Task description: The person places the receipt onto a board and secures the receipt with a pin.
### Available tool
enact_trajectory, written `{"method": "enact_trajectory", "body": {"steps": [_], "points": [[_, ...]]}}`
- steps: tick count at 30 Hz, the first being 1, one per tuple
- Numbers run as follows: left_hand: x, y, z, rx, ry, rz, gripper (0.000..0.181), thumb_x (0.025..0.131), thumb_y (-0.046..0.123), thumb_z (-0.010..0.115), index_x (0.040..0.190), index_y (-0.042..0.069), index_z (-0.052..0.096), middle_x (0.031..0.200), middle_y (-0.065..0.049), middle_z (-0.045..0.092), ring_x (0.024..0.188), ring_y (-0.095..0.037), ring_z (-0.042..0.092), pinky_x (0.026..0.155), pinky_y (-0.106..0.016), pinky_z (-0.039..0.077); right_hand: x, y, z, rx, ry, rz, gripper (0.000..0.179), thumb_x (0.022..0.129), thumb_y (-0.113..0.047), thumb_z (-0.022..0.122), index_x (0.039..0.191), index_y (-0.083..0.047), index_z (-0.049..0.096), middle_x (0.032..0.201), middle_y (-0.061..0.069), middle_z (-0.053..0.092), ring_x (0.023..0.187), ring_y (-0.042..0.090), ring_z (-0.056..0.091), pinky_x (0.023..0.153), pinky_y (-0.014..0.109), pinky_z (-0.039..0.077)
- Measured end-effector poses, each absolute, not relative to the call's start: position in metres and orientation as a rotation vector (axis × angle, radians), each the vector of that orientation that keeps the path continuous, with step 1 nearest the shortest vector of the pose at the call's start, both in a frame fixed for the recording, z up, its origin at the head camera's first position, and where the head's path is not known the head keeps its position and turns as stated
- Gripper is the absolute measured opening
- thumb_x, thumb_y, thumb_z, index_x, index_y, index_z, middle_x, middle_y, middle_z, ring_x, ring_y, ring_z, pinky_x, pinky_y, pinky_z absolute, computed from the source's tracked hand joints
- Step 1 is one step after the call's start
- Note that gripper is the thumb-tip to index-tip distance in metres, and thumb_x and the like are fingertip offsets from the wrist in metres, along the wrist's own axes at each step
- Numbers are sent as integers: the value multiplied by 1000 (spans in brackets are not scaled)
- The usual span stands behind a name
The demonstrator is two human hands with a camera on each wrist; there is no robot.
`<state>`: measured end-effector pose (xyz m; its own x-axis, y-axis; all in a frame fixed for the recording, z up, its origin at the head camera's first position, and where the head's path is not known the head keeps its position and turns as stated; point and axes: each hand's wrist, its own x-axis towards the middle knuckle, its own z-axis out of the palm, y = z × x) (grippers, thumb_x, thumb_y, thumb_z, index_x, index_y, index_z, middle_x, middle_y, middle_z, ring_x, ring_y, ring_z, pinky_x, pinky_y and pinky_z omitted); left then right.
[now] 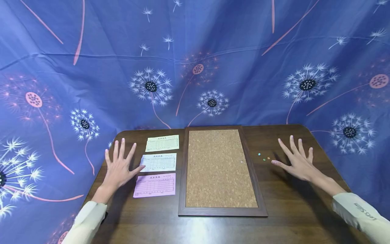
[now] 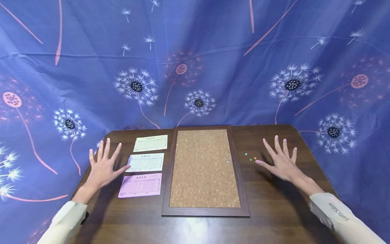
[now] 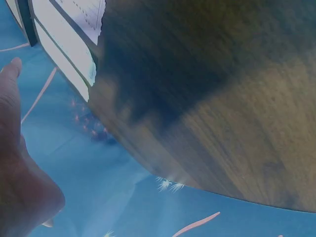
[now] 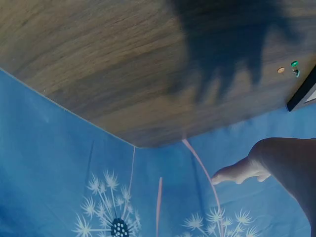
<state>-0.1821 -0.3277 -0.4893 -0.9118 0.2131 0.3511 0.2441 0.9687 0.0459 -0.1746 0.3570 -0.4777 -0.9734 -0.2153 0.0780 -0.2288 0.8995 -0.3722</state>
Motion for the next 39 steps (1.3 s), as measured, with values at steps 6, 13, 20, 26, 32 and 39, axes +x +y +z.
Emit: {"method": "enact_trajectory", "body": {"steps": [6,13,20,26,32,39], "points": [[-173,-330,-489,-379,-2792,-203,109,81,61,74,165,29,14,172,-15,-8,159,-39,-10,115,-79,-3,-171,353,-478,375,-3019,730,103,94,-48,69,165,-29,-3,166,23,-23,148,59,-20,107,82,-20],[-170,-325,-486,-378,-2885,-431,109,83,56,76,165,29,10,170,-23,9,157,-45,5,114,-78,1,-170,346,-475,382,-3038,908,105,94,-43,70,165,-26,-6,164,30,-19,147,63,-14,109,84,-7],[-165,-318,-486,-378,-2925,-685,108,83,48,80,165,26,13,165,-25,26,148,-50,25,106,-71,19,-166,334,-471,459,-2979,1114,106,91,-31,77,166,-24,2,165,33,-10,146,67,3,103,87,14],[-157,-319,-490,-360,-2953,-759,103,84,47,80,164,27,19,158,-24,38,141,-50,35,100,-69,29,-163,324,-477,567,-2879,1059,101,83,-20,85,163,-13,24,160,39,24,138,63,34,97,81,33],[-150,-325,-494,-426,-2925,-889,88,85,39,81,159,18,37,147,-23,51,130,-46,50,101,-70,40,-157,320,-487,676,-2833,1027,91,83,-17,85,158,-5,34,141,32,52,112,48,64,85,48,59],[-146,-334,-505,-458,-2878,-1000,75,82,25,86,145,1,53,127,-20,64,101,-34,65,74,-31,56,-156,316,-500,804,-2801,1277,81,87,-10,80,154,2,36,135,37,56,107,13,70,79,36,62]]}}
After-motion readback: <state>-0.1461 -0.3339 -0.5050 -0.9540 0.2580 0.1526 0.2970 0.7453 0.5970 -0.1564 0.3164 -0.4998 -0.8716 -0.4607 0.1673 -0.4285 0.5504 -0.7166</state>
